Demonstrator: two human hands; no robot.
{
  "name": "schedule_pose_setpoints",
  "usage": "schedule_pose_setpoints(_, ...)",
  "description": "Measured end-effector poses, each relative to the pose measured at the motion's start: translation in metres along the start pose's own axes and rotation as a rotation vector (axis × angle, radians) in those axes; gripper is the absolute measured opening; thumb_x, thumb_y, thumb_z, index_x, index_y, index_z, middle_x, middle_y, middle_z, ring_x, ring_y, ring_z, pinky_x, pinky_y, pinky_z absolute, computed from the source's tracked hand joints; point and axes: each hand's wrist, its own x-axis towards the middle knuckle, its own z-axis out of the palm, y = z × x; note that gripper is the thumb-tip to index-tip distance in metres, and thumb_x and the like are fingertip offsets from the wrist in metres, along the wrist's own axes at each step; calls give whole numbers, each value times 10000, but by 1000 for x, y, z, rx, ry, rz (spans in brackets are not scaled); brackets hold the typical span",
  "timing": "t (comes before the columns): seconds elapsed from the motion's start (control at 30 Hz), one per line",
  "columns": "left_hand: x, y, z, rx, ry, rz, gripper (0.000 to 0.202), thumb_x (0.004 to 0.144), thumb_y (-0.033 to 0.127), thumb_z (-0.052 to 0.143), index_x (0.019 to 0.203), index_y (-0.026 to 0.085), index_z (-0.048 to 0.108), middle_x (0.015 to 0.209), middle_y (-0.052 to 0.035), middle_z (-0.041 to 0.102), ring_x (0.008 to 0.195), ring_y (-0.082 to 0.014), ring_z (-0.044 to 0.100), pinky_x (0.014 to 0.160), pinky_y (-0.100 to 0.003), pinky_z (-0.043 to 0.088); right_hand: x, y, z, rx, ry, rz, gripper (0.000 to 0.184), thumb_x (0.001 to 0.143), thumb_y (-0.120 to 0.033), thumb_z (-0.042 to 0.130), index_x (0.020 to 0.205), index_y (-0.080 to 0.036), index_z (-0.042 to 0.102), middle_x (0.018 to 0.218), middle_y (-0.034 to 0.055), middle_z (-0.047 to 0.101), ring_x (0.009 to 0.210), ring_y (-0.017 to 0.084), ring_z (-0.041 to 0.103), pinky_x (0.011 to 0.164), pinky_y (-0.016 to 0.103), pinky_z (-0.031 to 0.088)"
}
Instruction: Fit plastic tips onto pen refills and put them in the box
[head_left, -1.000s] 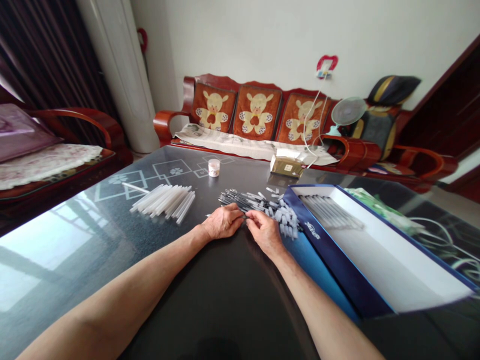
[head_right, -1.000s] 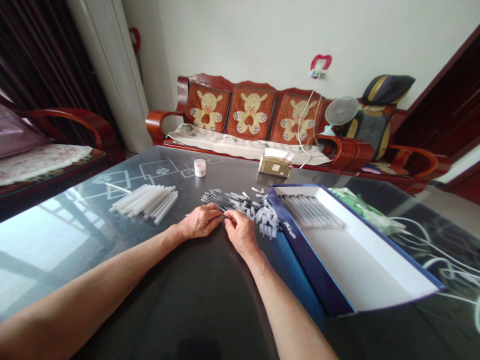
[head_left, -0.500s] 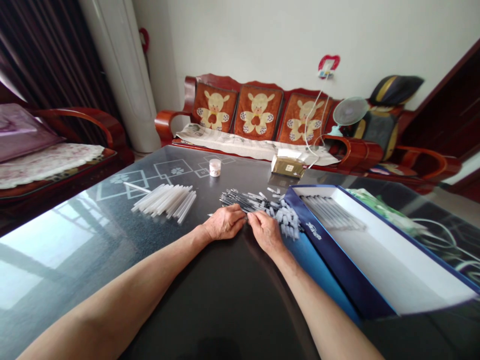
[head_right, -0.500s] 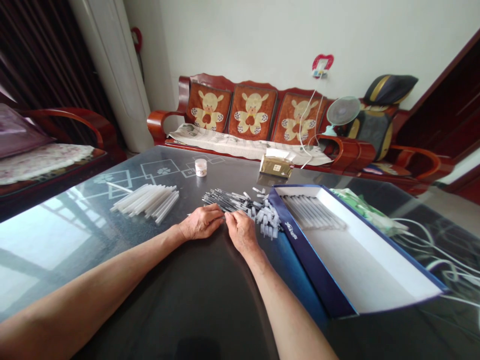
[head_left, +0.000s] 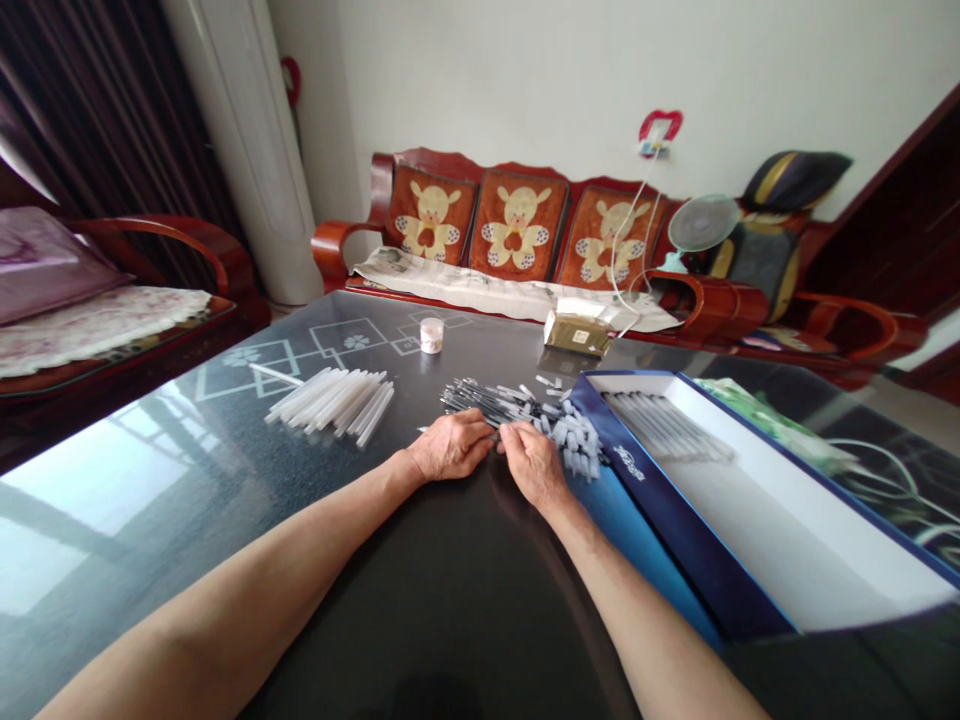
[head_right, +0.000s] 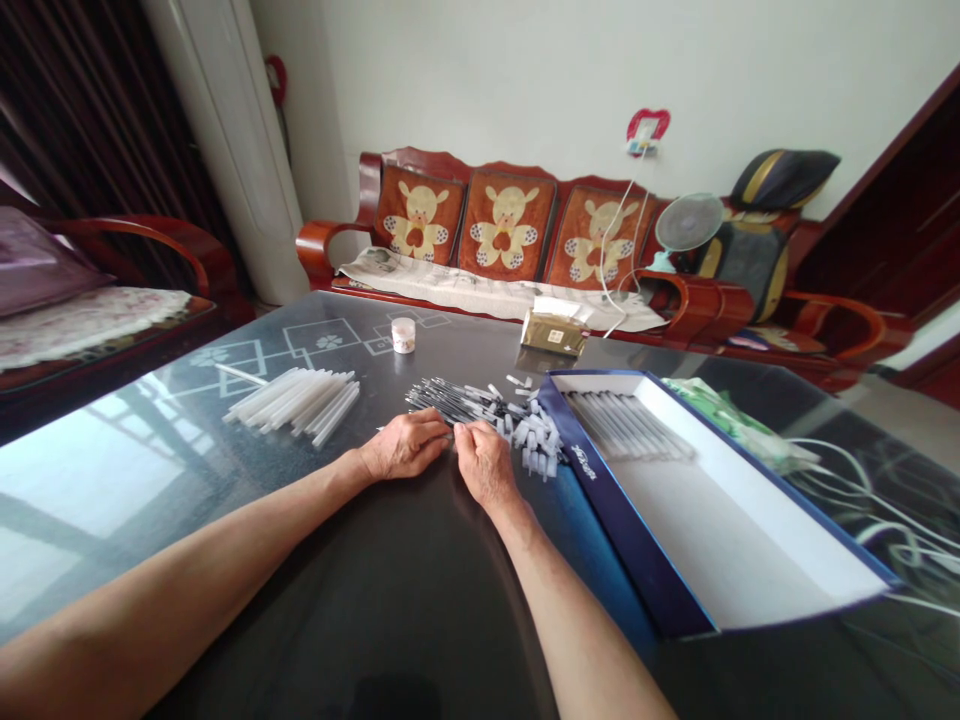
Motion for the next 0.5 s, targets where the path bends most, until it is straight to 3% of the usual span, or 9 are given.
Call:
schedule_pose_setpoints(0.13,-1,-1,1,-6,3,-15,263,939,248,390,892,148,628,846,-76,598,809,-163,598,753,-269,522,-1,-2,-3,38,-11,54,243,861,-361,463,773,-198,620,752,48,680,674,174,636,637,262,488)
schedule_pose_setpoints(0.23,-1,-1,1,-2,2,-21,250,938,249,402,888,148,626,844,-73,595,802,-165,599,744,-268,520,-1,-3,-3,43,-28,6,166,806,-305,512,807,-190,631,790,49,688,712,174,639,665,258,496)
schedule_pose_setpoints(0.37,-1,0,0,-2,-6,-4,227,928,231,411,872,155,618,842,-69,595,800,-160,597,749,-263,517,0,-1,-1,4,-12,-31,297,877,-356,445,690,-203,617,833,66,691,790,188,651,745,282,492)
schedule_pose_setpoints(0.5,-1,0,0,-12,9,-5,226,926,233,413,894,151,621,857,-75,598,816,-162,604,761,-265,520,0,-1,-1,1,9,24,379,914,-395,393,662,-208,604,753,58,673,726,183,639,691,275,486)
